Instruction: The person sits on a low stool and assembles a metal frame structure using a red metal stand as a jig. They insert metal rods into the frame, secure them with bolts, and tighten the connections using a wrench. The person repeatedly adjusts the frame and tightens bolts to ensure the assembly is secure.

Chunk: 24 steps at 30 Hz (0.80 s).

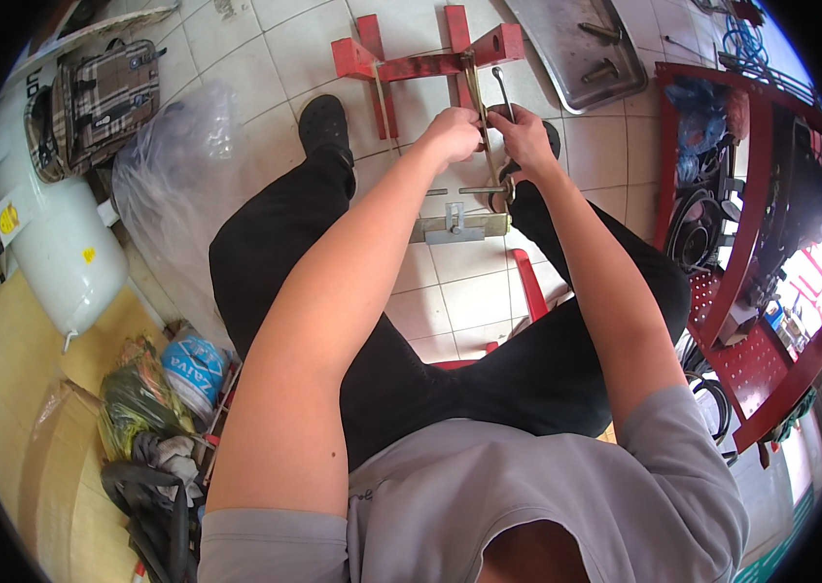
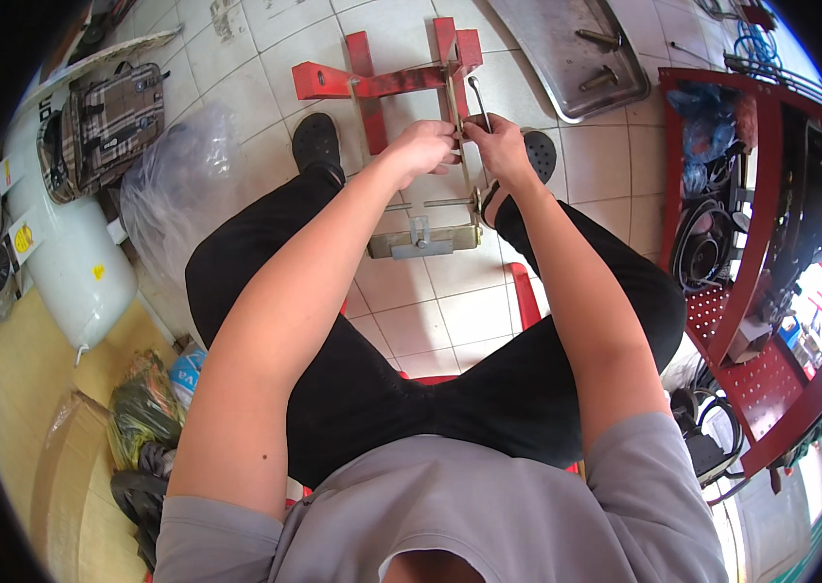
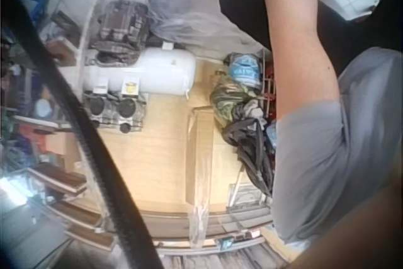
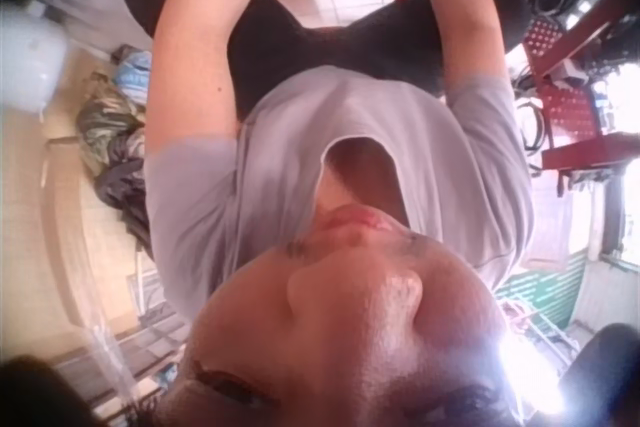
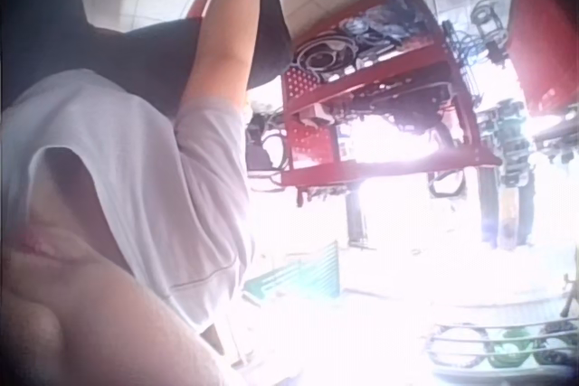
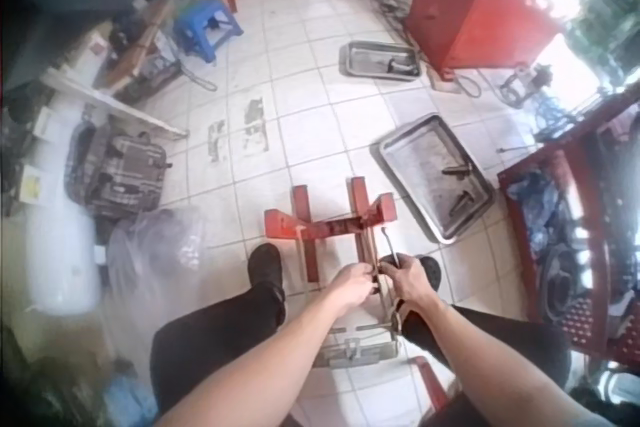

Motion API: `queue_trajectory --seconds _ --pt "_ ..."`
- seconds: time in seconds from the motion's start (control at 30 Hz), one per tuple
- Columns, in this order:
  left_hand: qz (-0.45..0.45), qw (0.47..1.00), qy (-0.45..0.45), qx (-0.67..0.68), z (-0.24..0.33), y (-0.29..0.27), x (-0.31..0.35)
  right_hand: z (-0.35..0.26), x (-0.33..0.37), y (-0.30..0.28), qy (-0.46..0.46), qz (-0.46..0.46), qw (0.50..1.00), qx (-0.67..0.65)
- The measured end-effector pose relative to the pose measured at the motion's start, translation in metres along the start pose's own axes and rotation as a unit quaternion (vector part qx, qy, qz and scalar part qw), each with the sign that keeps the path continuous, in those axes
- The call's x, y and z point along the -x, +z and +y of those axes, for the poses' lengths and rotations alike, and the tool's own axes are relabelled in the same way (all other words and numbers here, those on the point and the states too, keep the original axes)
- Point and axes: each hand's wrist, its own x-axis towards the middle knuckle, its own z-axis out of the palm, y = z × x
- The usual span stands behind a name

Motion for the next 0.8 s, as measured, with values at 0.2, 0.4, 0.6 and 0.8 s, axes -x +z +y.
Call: queue_trajectory --seconds 0.2,0.4,0.6,0.8 --pt "0.013 0.999 -0.007 0.031 0.004 0.001 0.005 0.015 -0.007 0.004 -0.054 0.008 0.998 -0.031" --pt "0.071 0.996 -0.008 0.06 -0.004 0.002 -0.022 0.023 -0.009 0.006 -0.08 0.011 0.995 -0.06" --pt "0.133 0.975 0.017 0.178 -0.01 0.003 -0.051 0.024 -0.012 0.005 -0.072 0.011 0.995 -0.071" --pt "0.147 0.956 0.006 0.253 -0.007 0.007 -0.055 0.01 -0.004 0.0 0.025 0.027 0.999 -0.008"
